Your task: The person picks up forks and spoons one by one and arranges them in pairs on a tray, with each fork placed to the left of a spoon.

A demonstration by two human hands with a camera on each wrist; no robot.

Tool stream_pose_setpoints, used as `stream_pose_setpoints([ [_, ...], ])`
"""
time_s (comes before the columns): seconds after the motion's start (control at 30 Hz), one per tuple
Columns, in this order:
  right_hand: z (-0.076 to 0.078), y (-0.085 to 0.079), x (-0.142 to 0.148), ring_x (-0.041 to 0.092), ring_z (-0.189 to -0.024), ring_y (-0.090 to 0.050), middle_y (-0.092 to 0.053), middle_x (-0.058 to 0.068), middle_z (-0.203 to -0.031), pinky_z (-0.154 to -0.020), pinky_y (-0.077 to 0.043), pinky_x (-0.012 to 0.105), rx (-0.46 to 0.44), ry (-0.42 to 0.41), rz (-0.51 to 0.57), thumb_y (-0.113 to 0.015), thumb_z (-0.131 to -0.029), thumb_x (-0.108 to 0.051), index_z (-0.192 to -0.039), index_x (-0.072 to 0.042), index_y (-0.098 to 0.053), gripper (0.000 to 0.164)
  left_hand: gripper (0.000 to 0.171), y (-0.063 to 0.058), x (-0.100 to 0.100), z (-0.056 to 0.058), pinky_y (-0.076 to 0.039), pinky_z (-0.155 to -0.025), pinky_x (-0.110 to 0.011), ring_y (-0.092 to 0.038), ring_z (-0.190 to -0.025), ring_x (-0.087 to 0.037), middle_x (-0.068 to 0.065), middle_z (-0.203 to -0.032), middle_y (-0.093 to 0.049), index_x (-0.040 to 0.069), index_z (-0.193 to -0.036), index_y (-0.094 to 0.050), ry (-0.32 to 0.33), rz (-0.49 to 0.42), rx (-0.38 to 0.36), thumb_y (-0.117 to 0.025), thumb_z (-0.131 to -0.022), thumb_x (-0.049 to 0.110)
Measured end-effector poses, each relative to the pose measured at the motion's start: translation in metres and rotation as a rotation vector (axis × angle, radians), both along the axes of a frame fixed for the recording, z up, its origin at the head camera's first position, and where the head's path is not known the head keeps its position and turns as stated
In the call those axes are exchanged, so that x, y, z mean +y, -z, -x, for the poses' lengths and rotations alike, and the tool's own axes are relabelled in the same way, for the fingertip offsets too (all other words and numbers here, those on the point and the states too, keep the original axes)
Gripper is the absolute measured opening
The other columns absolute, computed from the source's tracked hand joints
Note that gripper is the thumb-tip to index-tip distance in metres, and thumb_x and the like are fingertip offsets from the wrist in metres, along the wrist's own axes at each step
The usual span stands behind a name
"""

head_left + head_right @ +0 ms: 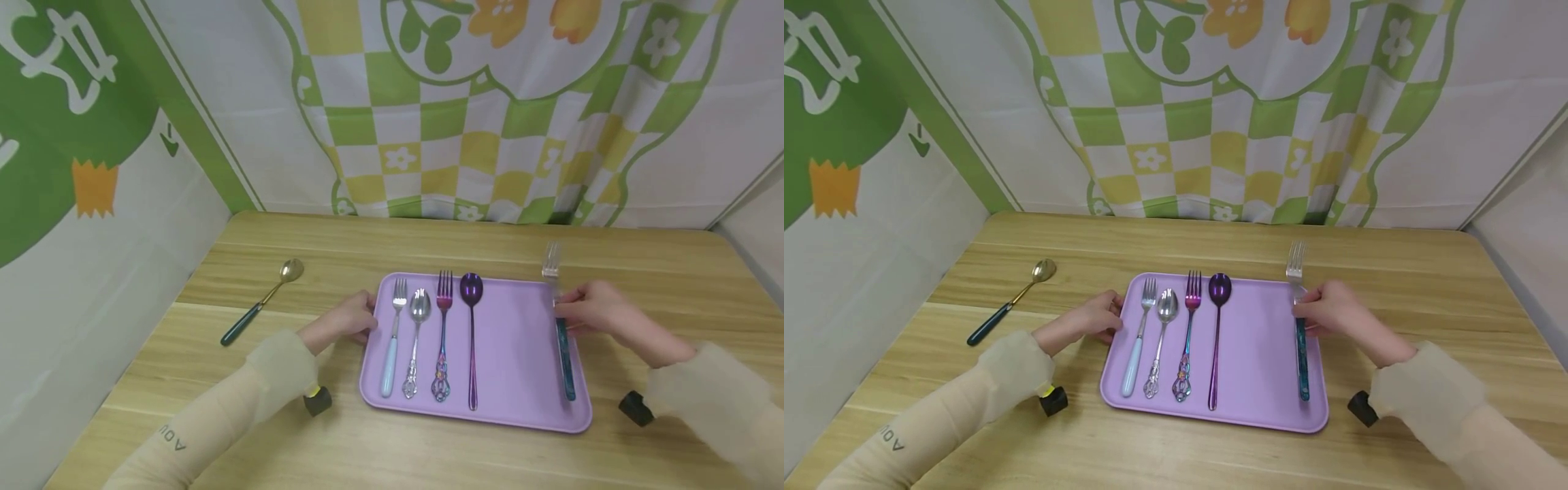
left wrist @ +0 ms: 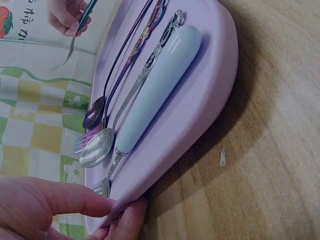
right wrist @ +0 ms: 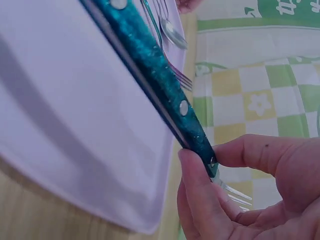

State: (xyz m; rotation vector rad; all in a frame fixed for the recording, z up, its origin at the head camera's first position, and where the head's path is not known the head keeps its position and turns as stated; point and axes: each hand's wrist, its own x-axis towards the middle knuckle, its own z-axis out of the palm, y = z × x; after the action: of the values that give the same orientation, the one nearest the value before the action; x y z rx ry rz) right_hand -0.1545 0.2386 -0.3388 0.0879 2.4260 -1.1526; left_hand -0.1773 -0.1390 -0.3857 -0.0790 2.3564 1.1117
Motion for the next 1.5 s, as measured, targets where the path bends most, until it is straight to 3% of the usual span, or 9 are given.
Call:
stream_pose_setpoints([
  [0.23,0.000,0.007,-0.021,0.005,-0.066,-0.063,-0.064,0.007,-0.081,-0.064,-0.064,0.026,-0.002,0.008,0.042,-0.061,-0.090,-0.006,-0.107,0.021,-0.055,0.033,0.046,0.001,0.000,0.000,-0.066,-0.072,-0.036,-0.068,-0.095,-0.040,-0.032,-0.120,-0.056,-0.014,-0.122,-0.044,-0.003,-0.021,0.018,-0.052,-0.077,-0.011],
  [0.53,-0.001,0.016,-0.043,0.008,-0.067,-0.064,-0.067,0.015,-0.085,-0.064,-0.065,0.029,0.006,0.023,0.022,-0.064,-0.089,-0.008,-0.104,0.017,-0.057,0.030,0.046,0.001,-0.001,0.001,-0.066,-0.071,-0.035,-0.068,-0.095,-0.039,-0.032,-0.122,-0.056,-0.014,-0.123,-0.044,-0.001,-0.007,0.015,-0.052,-0.078,-0.010],
  [0.83,0.000,0.027,-0.063,0.008,-0.061,-0.064,-0.069,0.017,-0.078,-0.061,-0.064,0.028,0.004,0.051,0.048,-0.065,-0.085,-0.005,-0.100,0.018,-0.058,0.028,0.046,0.003,-0.003,0.002,-0.066,-0.071,-0.036,-0.067,-0.096,-0.039,-0.032,-0.122,-0.055,-0.015,-0.122,-0.044,0.004,-0.021,0.018,-0.052,-0.077,-0.010],
  [1.1,0.001,0.036,-0.074,0.009,-0.060,-0.065,-0.071,0.017,-0.080,-0.060,-0.061,0.025,0.040,0.017,-0.109,-0.068,-0.084,-0.011,-0.098,0.012,-0.061,0.027,0.047,0.003,-0.002,0.002,-0.066,-0.072,-0.035,-0.067,-0.096,-0.039,-0.032,-0.122,-0.055,-0.015,-0.123,-0.044,0.001,-0.014,0.019,-0.053,-0.077,-0.010],
  [1.5,-0.001,0.043,-0.084,0.012,-0.060,-0.064,-0.069,0.018,-0.081,-0.058,-0.060,0.023,0.054,0.014,-0.141,-0.067,-0.086,-0.008,-0.096,0.010,-0.058,0.023,0.044,0.003,-0.002,0.002,-0.066,-0.073,-0.036,-0.067,-0.096,-0.040,-0.032,-0.120,-0.055,-0.014,-0.121,-0.043,0.005,-0.025,0.017,-0.052,-0.077,-0.011],
])
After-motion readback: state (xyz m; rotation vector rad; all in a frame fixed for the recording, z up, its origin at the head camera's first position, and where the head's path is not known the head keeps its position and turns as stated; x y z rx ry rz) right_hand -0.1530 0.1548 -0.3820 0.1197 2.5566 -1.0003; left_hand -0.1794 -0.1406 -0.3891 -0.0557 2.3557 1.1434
